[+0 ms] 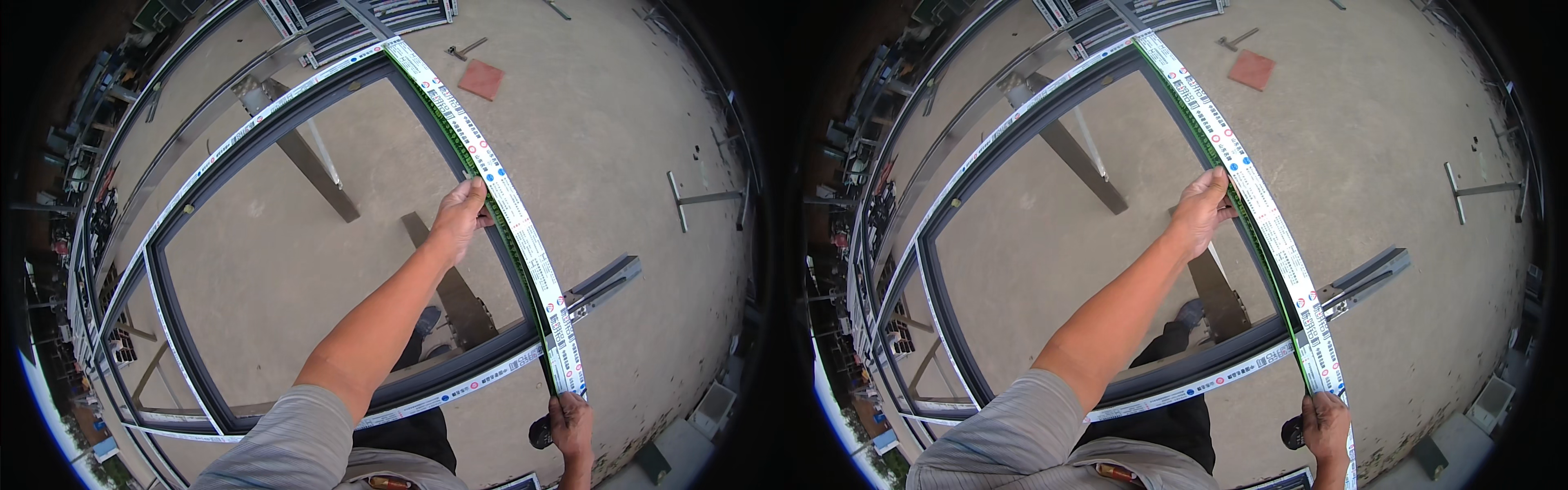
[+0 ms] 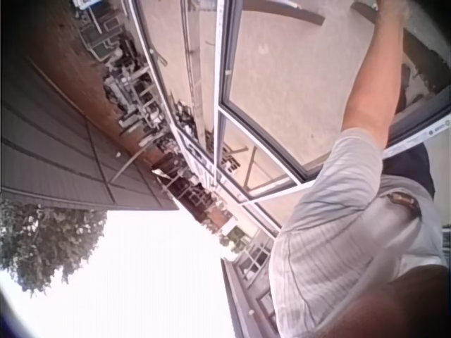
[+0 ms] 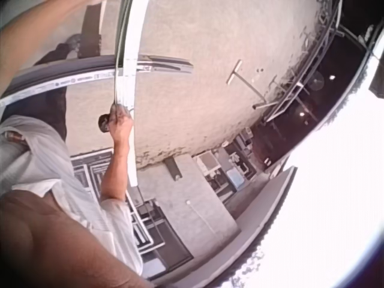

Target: The person measures multiple aluminum window frame sections using a green tape measure. They place the tape along various edges and corners of the frames, adjusting the tape to capture different dimensions. The person moves around the frames to measure different parts, ensuring accurate readings.

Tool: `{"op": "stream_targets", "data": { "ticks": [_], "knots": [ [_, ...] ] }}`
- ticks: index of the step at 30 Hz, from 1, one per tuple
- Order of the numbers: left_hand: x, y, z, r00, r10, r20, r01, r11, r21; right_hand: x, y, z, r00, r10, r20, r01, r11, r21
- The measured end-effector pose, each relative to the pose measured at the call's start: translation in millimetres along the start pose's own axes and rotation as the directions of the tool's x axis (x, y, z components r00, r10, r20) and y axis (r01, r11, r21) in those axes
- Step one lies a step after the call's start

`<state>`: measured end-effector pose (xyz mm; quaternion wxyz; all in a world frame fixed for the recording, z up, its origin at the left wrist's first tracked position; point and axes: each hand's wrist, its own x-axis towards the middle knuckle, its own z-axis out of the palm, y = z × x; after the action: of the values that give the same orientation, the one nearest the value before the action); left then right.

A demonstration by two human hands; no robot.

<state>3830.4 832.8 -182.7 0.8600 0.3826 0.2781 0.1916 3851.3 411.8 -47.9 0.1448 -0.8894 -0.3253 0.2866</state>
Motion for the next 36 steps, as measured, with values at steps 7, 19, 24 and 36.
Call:
{"op": "stream_targets", "data": {
  "ticks": [7, 19, 24, 36],
  "knots": [
    [-1, 1, -6, 0.999, -0.033, -0.008, 0.033, 0.999, 0.009, 3, -1, 0, 1.0, -0.013, -0.02, 0.013, 1.0, -0.019],
    [1, 4, -7, 0.999, -0.027, 0.019, 0.026, 0.999, 0.019, 5, -3, 1, 1.0, -0.012, -0.021, 0.011, 0.999, -0.035],
    [4, 2, -9, 0.999, -0.028, 0.038, 0.028, 0.999, 0.016, 4, -1, 2, 0.999, -0.018, -0.031, 0.017, 1.0, -0.019],
    [2, 3, -12, 0.999, -0.028, 0.023, 0.027, 0.999, 0.033, 6, -6, -3, 0.998, 0.044, 0.05, -0.041, 0.998, -0.056]
  ]
}}
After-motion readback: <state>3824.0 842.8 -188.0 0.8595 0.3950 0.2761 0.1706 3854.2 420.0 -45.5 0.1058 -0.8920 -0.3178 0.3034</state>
